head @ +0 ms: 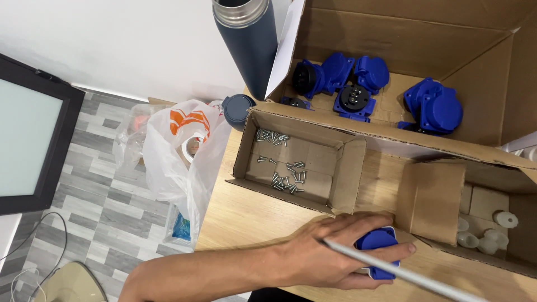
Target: Assembling blue electrical socket components by fastening small screws with a manual screwdriver at a workbench.
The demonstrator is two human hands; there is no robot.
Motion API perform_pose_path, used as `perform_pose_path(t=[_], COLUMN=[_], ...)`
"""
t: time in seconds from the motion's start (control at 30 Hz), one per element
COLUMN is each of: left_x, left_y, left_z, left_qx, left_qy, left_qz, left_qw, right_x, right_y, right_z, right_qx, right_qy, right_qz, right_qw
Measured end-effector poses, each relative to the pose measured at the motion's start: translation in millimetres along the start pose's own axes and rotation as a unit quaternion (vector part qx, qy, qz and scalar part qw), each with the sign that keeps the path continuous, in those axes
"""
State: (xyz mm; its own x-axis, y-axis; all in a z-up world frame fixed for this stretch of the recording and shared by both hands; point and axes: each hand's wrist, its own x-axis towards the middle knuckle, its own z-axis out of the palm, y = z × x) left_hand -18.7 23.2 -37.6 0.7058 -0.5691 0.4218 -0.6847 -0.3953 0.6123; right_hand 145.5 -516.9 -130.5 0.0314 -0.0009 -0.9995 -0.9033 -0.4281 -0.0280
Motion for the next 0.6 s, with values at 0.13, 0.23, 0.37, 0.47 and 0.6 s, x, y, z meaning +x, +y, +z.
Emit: perform_pose_path(t=[0.13, 0.23, 0.37, 0.47, 0.6], left_x=[7, 5, 11, 14, 10], left_y=[3, 0, 3, 4, 4], left_z=[-17, -10, -16, -18, -14], left_qx=[0.039, 0.036, 0.034, 0.002, 0.010], left_qy=[0.018, 0.018, 0.046, 0.058, 0.051], left_qz=[0.019, 0.025, 0.031, 0.038, 0.024], left_qw=[0.999, 0.999, 0.998, 0.998, 0.998], right_x=[-148, -199, -260, -242, -221], right_y=[-60, -53, -71, -74, -77], right_z=[225, 254, 383, 380, 368], right_qx=[0.167, -0.083, -0.187, -0.126, -0.179], right_qy=[0.013, -0.054, 0.298, 0.223, 0.135], right_qz=[-0.018, -0.418, -0.706, -0.730, -0.751], right_qw=[0.986, 0.903, 0.614, 0.633, 0.621])
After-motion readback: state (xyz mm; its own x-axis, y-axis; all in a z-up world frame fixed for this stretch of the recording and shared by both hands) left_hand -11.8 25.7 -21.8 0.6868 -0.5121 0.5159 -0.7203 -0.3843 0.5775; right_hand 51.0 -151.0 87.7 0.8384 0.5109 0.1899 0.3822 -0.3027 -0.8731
